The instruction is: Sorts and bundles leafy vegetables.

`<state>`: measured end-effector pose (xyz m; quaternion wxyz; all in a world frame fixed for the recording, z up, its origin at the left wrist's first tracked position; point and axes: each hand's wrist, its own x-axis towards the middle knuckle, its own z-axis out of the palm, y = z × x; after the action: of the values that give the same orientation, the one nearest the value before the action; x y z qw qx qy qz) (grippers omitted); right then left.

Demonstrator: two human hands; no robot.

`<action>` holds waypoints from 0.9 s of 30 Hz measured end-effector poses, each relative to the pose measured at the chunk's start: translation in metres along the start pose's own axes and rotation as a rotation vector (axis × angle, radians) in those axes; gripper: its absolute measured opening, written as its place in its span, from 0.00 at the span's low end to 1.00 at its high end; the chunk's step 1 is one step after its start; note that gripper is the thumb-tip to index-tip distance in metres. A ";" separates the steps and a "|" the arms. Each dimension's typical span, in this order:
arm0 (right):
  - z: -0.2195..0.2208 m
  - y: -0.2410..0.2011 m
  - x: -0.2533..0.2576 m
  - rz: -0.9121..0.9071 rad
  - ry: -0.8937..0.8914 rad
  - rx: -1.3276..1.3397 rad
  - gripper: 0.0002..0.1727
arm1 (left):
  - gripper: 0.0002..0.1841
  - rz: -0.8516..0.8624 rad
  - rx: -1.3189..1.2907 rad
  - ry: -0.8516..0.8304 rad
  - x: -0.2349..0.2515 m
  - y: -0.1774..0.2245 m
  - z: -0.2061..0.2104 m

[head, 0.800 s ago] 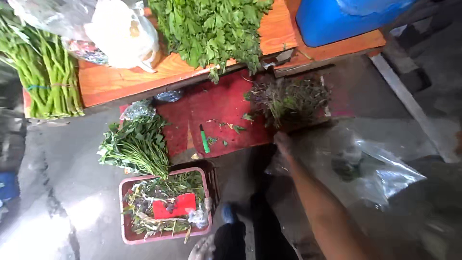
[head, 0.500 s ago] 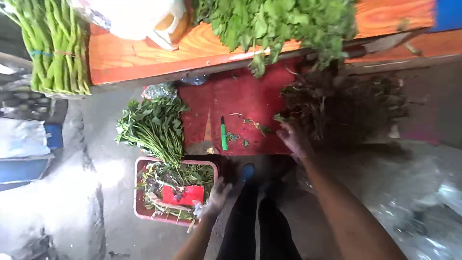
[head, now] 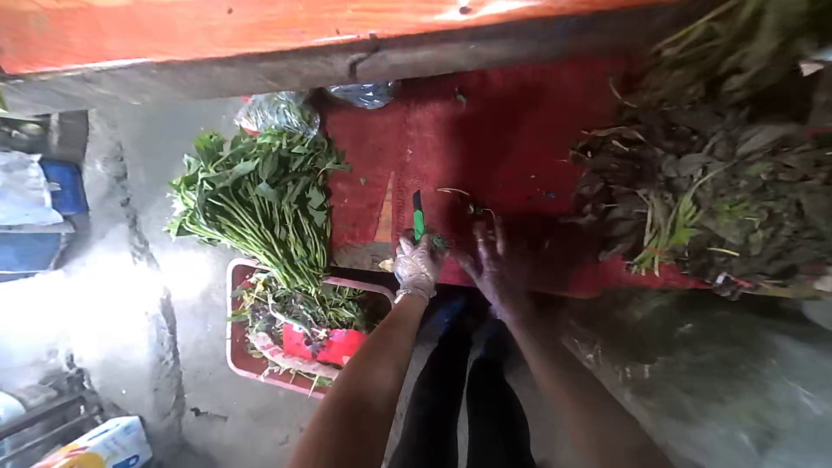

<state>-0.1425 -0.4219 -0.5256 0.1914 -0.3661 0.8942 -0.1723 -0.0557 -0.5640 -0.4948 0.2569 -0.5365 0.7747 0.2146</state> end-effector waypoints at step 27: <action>-0.072 0.084 0.098 0.138 0.204 0.140 0.20 | 0.15 0.082 -0.557 -0.085 0.023 -0.047 0.005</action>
<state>-0.2896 -0.4239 -0.5221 0.1359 -0.2701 0.9180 -0.2568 -0.0174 -0.5935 -0.5162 0.1227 -0.5452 0.6954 0.4518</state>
